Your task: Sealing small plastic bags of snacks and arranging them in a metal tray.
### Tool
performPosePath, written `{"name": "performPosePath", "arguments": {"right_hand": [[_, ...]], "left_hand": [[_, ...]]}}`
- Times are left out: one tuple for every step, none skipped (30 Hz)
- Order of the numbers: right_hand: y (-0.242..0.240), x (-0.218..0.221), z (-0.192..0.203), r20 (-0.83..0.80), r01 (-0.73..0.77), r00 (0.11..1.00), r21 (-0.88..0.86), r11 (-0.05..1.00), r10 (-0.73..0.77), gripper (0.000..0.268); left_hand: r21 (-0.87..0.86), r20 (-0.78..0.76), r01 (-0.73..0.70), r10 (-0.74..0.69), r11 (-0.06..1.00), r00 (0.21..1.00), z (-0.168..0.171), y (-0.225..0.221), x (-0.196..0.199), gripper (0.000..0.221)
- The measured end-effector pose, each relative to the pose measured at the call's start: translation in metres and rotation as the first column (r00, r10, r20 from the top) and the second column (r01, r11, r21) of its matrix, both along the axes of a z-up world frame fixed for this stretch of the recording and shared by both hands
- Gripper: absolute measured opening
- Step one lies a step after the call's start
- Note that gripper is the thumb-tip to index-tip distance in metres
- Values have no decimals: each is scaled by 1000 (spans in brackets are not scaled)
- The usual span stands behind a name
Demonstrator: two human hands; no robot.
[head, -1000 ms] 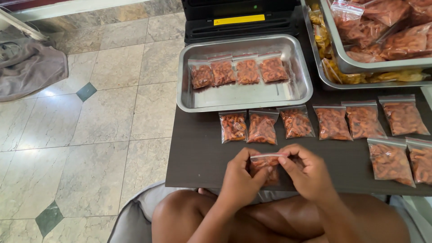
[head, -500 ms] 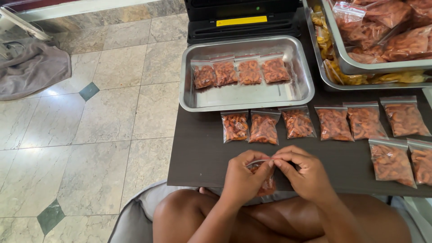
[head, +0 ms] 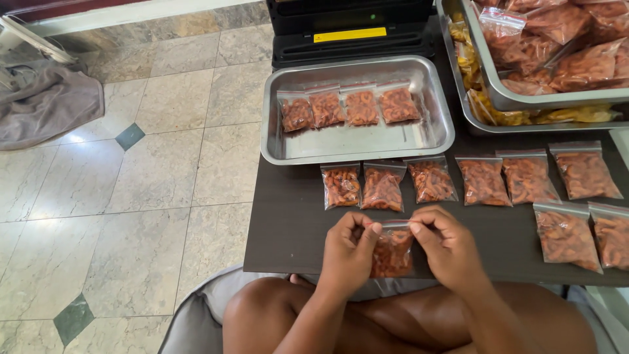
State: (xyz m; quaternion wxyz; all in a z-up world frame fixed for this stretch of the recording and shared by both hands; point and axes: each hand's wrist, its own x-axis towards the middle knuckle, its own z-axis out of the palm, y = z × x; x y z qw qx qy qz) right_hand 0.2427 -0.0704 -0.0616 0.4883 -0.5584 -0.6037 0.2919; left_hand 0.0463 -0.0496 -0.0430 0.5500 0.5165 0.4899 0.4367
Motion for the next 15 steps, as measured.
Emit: {"name": "performPosePath", "arguments": {"right_hand": [[0, 1, 2, 1, -1, 1000, 0, 1000, 1, 15], [0, 0, 3, 10, -4, 1000, 6, 1000, 4, 17], [0, 0, 4, 20, -8, 1000, 13, 1000, 8, 20], [0, 1, 2, 17, -9, 1000, 13, 1000, 9, 20], [0, 1, 1, -21, 19, 1000, -23, 1000, -19, 18], [0, 2, 0, -56, 45, 997, -60, 997, -48, 16], [-1, 3, -3, -57, 43, 997, -59, 997, -46, 16], [-1, 4, -6, -73, 94, 992, -112, 989, -103, 16], [-1, 5, -8, -85, 143, 984, -166, 976, -159, 17], [-1, 6, -11, -84, 143, 984, -166, 976, -158, 17], [-2, 6, -13, -109, 162, 977, -170, 972, -182, 18], [-2, 6, -15, -135, 183, 969, -175, 968, -207, 19], [-2, 7, -14, -135, 184, 969, -175, 967, -208, 19], [-3, 6, -12, -162, 166, 967, -178, 970, -195, 20], [-4, 6, -11, -188, 148, 965, -181, 972, -182, 21]], "left_hand": [[0, 1, -1, 1, 1000, 1000, -2, 0, 0, 20], [18, 11, 7, -7, 1000, 1000, -4, 0, 0, 23], [36, 22, 15, -16, 999, 1000, -6, 0, 0, 26], [37, 19, 13, -14, 999, 1000, -6, -1, 1, 26], [13, -39, 14, -13, 1000, 999, -6, -1, 1, 22], [-11, -96, 13, -14, 1000, 995, -7, -2, 3, 19], [-10, -97, 11, -11, 1000, 995, -3, -3, 3, 19], [29, -91, 74, -71, 997, 993, 1, -3, 4, 25], [68, -88, 136, -130, 988, 988, 4, -3, 6, 41], [67, -86, 135, -129, 989, 988, 4, -4, 5, 41], [143, -225, 175, -140, 974, 964, 3, -5, 4, 31], [211, -362, 225, -138, 951, 922, 3, -5, 4, 24], [210, -362, 226, -139, 951, 922, 3, -6, 5, 24], [176, -320, 206, -142, 963, 937, 3, -6, 5, 20], [141, -277, 188, -144, 972, 950, 3, -7, 6, 19]]}}
